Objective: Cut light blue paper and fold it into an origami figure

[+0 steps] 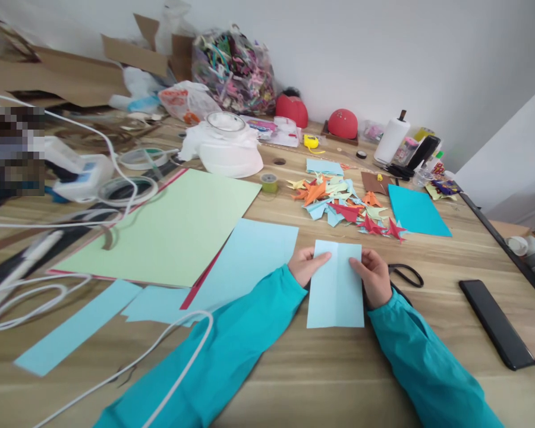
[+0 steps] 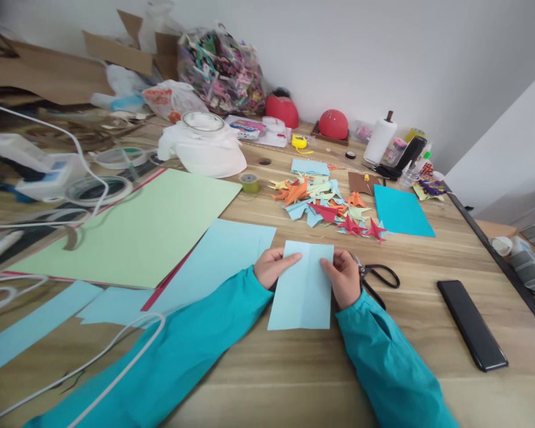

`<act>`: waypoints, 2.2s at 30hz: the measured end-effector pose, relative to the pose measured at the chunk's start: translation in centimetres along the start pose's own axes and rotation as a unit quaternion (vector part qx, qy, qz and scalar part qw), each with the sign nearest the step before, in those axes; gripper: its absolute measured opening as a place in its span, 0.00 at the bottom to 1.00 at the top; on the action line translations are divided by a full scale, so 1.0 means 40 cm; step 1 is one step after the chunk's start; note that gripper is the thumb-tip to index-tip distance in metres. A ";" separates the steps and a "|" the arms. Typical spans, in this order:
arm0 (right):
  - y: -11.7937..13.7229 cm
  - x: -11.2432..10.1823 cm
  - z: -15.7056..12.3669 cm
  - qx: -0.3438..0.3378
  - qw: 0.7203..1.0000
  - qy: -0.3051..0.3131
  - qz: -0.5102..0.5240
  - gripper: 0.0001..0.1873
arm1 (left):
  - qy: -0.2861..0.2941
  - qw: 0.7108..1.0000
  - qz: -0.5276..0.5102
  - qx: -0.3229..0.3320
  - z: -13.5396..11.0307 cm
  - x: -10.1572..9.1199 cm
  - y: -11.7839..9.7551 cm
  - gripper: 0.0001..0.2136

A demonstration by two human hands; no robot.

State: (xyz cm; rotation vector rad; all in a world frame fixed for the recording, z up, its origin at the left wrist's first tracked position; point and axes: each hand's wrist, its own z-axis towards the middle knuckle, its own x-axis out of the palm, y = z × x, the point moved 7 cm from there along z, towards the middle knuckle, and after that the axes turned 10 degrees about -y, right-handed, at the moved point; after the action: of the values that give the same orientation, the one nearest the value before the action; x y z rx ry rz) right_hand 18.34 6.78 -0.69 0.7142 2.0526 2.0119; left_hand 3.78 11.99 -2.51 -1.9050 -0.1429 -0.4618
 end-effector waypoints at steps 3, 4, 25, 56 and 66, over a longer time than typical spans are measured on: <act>-0.010 -0.017 0.009 -0.037 0.993 -0.011 -0.109 0.17 | 0.019 0.995 0.091 0.039 0.001 0.002 -0.009 0.15; -0.010 -0.022 0.011 -0.061 0.985 -0.017 -0.161 0.15 | 0.013 0.987 0.140 0.071 0.003 -0.003 -0.016 0.14; 0.035 0.016 -0.027 -0.367 0.772 0.042 -0.516 0.14 | 0.047 0.481 0.679 0.552 -0.043 0.056 -0.019 0.15; 0.038 0.068 -0.103 -0.558 0.575 0.191 -0.567 0.19 | 0.018 0.463 0.682 0.565 -0.046 0.057 -0.023 0.11; 0.032 0.068 -0.106 -0.552 0.560 0.202 -0.584 0.17 | 0.025 0.469 0.687 0.554 -0.044 0.055 -0.026 0.11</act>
State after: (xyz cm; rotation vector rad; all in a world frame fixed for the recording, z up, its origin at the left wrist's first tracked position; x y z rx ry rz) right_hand 14.34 4.22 1.39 -1.1311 0.4252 1.8797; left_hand 5.03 10.52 -0.22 -0.2262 0.9114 0.6395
